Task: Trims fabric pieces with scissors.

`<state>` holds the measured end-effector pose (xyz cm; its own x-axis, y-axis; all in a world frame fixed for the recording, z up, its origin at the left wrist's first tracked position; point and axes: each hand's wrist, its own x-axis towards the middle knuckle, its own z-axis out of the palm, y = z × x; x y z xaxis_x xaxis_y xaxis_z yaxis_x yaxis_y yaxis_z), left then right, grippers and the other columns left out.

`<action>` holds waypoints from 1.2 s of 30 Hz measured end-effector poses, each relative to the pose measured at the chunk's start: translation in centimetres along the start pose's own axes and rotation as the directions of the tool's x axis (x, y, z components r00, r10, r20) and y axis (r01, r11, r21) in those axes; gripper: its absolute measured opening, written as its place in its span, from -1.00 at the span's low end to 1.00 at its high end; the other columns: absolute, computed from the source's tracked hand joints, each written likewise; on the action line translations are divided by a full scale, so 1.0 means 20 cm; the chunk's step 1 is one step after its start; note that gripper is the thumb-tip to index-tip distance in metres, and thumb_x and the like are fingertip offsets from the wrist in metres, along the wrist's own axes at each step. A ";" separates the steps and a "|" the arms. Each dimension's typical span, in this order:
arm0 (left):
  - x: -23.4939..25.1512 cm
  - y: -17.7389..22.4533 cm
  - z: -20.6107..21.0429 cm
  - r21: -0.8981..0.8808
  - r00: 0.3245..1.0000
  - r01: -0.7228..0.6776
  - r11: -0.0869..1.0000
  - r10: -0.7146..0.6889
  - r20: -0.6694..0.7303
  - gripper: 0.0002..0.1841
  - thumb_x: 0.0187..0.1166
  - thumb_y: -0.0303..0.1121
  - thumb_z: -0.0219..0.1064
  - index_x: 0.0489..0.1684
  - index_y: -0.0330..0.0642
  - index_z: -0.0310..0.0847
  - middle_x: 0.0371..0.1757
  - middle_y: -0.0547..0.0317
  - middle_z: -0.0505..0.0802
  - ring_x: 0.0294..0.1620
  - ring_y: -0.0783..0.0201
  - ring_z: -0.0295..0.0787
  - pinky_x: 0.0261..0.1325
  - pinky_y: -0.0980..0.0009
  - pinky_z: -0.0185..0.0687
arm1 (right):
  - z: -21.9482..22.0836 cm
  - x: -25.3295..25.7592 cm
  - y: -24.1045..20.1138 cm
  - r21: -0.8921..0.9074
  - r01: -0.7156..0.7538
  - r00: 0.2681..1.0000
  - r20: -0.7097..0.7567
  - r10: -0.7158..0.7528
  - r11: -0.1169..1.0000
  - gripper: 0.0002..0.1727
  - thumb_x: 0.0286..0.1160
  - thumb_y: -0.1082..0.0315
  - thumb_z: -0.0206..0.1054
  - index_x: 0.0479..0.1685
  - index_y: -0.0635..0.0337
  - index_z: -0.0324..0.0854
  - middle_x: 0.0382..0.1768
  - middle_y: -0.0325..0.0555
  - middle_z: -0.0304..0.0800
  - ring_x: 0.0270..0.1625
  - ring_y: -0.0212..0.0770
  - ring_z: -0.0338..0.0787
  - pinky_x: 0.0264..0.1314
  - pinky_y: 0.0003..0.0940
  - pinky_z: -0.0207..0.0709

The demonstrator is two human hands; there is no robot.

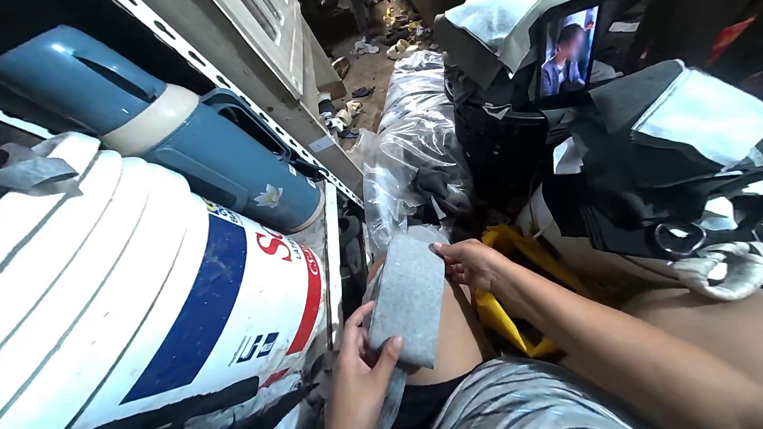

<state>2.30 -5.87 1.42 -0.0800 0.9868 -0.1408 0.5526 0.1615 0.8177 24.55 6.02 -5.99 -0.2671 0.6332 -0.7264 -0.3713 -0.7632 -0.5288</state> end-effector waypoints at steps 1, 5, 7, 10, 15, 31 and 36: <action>0.00 0.00 0.01 0.020 1.000 0.010 1.000 -0.010 -0.012 -0.23 0.36 -0.39 0.54 0.63 -0.38 0.29 -0.28 0.13 0.75 -0.36 0.43 0.71 -0.22 0.50 0.69 | 0.00 0.02 0.00 0.010 -0.028 1.000 0.002 0.028 1.000 -0.69 0.68 0.12 0.33 0.04 0.21 0.60 -0.38 -0.20 0.69 -0.49 -0.41 0.61 -0.45 -0.51 0.49; 0.05 0.03 0.01 0.090 0.998 0.010 0.996 -0.004 -0.061 -0.27 0.42 -0.30 0.47 0.63 -0.35 0.32 -0.16 0.05 0.79 -0.24 0.34 0.73 -0.13 0.40 0.68 | 0.02 0.04 -0.01 0.092 -0.090 0.996 0.018 0.089 0.992 -0.73 0.63 0.14 0.37 -0.12 0.19 0.59 -0.51 -0.22 0.62 -0.61 -0.42 0.54 -0.55 -0.55 0.44; 0.09 0.05 0.00 0.104 0.998 0.027 0.994 -0.020 -0.065 -0.29 0.46 -0.27 0.44 0.63 -0.34 0.32 -0.10 0.03 0.81 -0.19 0.33 0.76 -0.07 0.39 0.69 | 0.03 0.02 -0.02 0.105 -0.106 0.994 0.025 0.104 0.989 -0.73 0.64 0.14 0.36 -0.13 0.18 0.59 -0.50 -0.21 0.64 -0.59 -0.41 0.57 -0.53 -0.54 0.47; 0.15 0.06 -0.02 0.092 0.995 0.096 0.991 -0.095 -0.007 -0.26 0.43 -0.31 0.50 0.64 -0.31 0.31 0.06 -0.09 0.77 -0.07 0.15 0.74 -0.01 0.21 0.68 | 0.05 -0.02 -0.04 0.097 -0.097 0.995 0.046 0.093 0.991 -0.73 0.67 0.15 0.33 -0.06 0.21 0.60 -0.43 -0.16 0.70 -0.49 -0.35 0.67 -0.40 -0.46 0.58; 0.16 0.15 -0.03 -0.120 0.975 0.198 0.973 -0.182 0.130 -0.32 0.47 -0.57 0.42 0.63 -0.42 0.25 0.00 -0.12 0.84 -0.12 0.26 0.86 0.02 0.31 0.80 | 0.08 -0.12 -0.03 0.070 -0.002 0.999 0.050 -0.002 0.998 -0.75 0.65 0.29 0.35 0.11 0.26 0.54 -0.31 -0.13 0.73 -0.35 -0.31 0.75 -0.26 -0.39 0.66; 0.23 0.19 0.06 -0.773 0.948 0.066 0.631 0.203 0.246 -0.35 0.19 0.06 0.66 0.21 -0.10 0.63 0.01 0.31 0.92 0.09 0.40 0.86 0.26 0.31 0.80 | 0.08 -0.53 0.03 0.088 0.475 0.751 0.479 -0.456 0.875 -0.58 0.52 0.50 0.34 0.35 0.08 0.48 0.07 -0.29 0.82 0.09 -0.38 0.83 0.19 -0.35 0.75; 0.29 0.37 0.17 -0.775 0.937 -0.030 0.632 0.287 0.198 -0.55 0.12 -0.18 0.75 -0.05 -0.13 0.77 -0.16 0.26 0.95 -0.09 0.40 0.91 0.12 0.38 0.86 | -0.04 -0.58 -0.01 0.071 0.644 0.664 0.442 -0.603 0.761 -0.61 0.51 0.50 0.35 0.32 0.14 0.54 0.07 -0.31 0.83 0.12 -0.39 0.82 0.28 -0.34 0.72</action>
<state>8.67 1.05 4.74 0.2476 0.9688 -0.0081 -0.2911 0.0824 0.9531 28.36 -1.27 2.12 -0.3469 0.9374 0.0308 -0.5179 -0.1641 -0.8395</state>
